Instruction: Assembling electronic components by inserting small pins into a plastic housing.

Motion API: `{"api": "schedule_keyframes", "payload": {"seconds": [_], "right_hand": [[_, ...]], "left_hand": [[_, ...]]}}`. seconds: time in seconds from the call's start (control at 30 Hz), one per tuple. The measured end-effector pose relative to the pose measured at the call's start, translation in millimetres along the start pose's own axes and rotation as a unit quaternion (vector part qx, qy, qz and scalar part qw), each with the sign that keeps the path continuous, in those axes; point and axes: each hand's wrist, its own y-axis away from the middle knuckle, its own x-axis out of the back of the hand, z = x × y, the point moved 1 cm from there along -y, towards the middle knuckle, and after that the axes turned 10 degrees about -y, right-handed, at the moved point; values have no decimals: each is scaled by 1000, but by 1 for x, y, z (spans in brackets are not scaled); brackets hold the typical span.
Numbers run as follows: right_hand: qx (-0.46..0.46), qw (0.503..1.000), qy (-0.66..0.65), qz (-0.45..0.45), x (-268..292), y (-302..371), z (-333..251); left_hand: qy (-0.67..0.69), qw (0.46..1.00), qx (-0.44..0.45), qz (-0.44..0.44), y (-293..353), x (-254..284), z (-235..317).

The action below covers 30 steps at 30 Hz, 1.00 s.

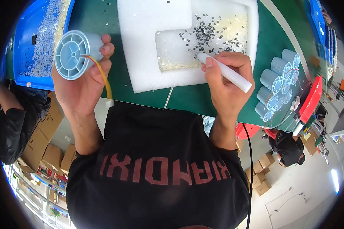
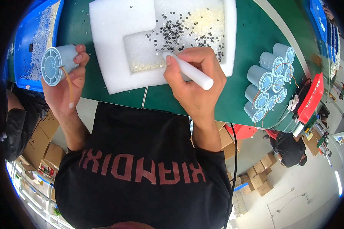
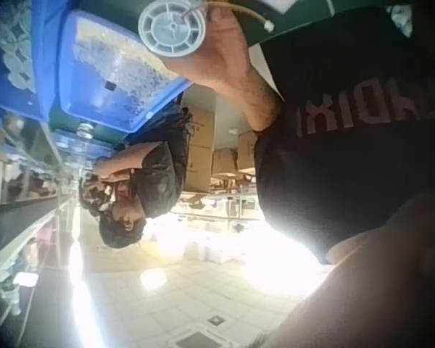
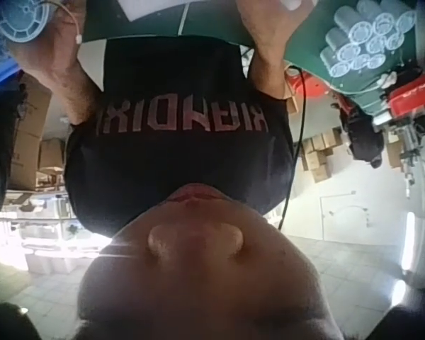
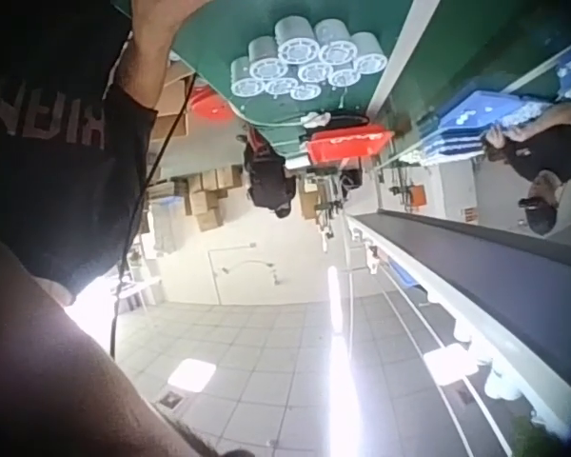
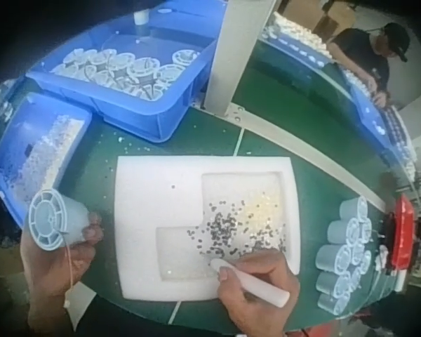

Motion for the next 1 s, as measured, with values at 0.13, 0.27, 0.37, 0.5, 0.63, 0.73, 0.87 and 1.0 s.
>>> {"api": "schedule_keyframes", "payload": {"seconds": [0.13,0.27,0.37,0.5,0.63,0.73,0.87,1.0], "right_hand": [[35,998,54,-26,0,-3,-9],[118,991,13,64,7,-3,-11],[211,951,220,-44,20,-6,-27],[184,932,285,-130,25,-3,-26],[34,967,218,-128,24,2,-21],[58,986,128,-92,26,5,-21],[122,986,77,-85,27,10,-19],[153,984,34,-84,22,11,-26]], "left_hand": [[-3,998,-67,-8,-2,-2,-2],[12,996,-84,12,-8,-2,1],[-43,991,-122,-18,-8,-17,-3],[-114,984,-113,-78,-10,-23,-5],[-252,940,-199,116,-12,-26,-17],[-293,920,-235,109,-17,-37,-30],[-338,902,-253,86,-23,-38,-47],[-355,903,-227,88,-25,-44,-55]]}}
